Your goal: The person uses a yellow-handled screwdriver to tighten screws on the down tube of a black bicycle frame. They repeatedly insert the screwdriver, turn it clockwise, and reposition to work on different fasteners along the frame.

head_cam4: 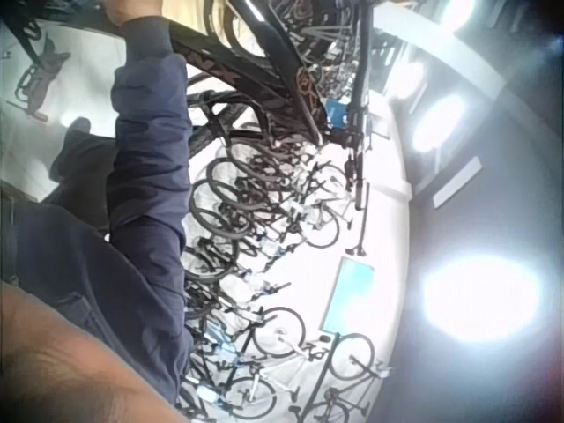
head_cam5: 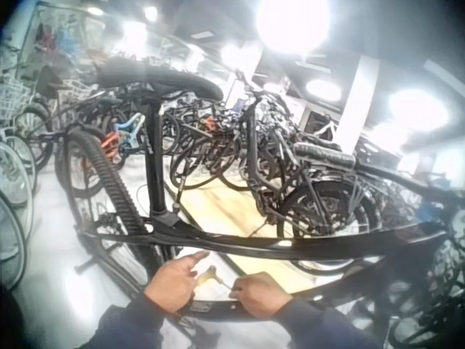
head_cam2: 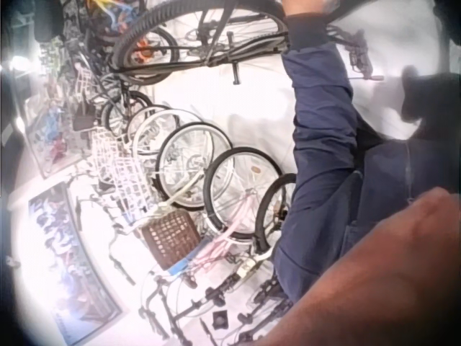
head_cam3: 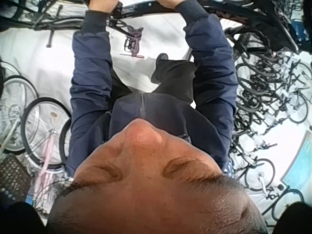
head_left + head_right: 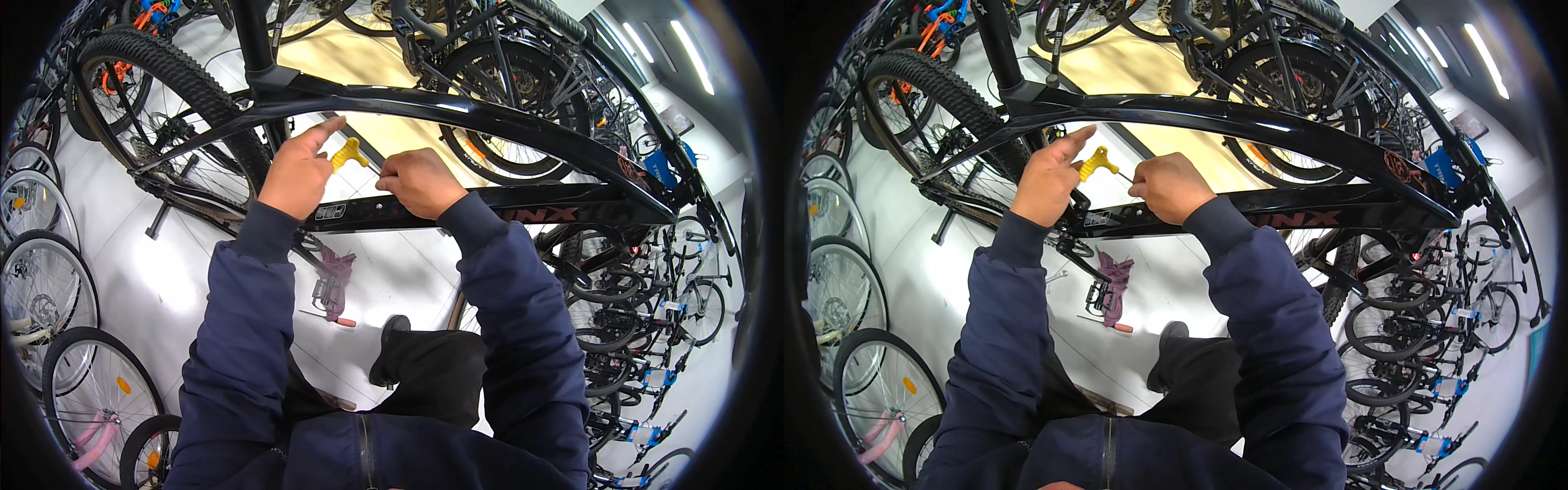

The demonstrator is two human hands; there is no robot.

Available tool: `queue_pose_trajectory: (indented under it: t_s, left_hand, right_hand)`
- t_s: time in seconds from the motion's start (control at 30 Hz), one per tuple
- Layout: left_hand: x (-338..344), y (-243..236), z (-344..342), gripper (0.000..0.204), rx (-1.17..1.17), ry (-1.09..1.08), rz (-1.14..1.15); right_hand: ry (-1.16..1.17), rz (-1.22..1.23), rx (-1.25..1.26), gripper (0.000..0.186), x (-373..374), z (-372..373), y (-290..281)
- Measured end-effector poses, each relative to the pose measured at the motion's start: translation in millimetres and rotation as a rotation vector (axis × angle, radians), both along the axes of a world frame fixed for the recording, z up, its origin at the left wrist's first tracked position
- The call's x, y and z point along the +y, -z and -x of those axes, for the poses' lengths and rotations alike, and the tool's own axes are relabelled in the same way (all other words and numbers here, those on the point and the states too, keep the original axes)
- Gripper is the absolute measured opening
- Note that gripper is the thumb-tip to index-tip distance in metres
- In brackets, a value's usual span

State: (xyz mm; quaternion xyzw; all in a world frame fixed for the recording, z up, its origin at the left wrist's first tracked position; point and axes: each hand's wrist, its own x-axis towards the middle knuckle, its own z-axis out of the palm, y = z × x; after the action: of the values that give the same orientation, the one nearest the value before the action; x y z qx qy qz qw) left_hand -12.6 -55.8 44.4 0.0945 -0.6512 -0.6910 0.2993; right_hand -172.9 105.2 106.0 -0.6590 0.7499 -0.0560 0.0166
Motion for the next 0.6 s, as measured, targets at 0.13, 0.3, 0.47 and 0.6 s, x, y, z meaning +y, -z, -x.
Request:
queue_pose_trajectory:
  t_s: [0.13,0.3,0.47,0.6]
  left_hand:
    - [0,1,-1,0.043,-0.041,-0.182,0.058]
    - [19,-3,3,0.05,-0.112,-0.159,0.248]
    - [24,-3,5,0.044,-0.146,-0.169,0.208]
    - [21,1,11,0.043,-0.071,-0.11,0.16]
  right_hand:
    - [0.051,0.004,-0.028,0.025,-3,-4,-1]
    - [0.111,-0.016,-0.015,0.026,-5,-7,0]
    - [0.046,0.056,-0.144,0.022,-2,-5,4]
    - [-0.302,-0.047,0.197,0.012,-2,10,-1]
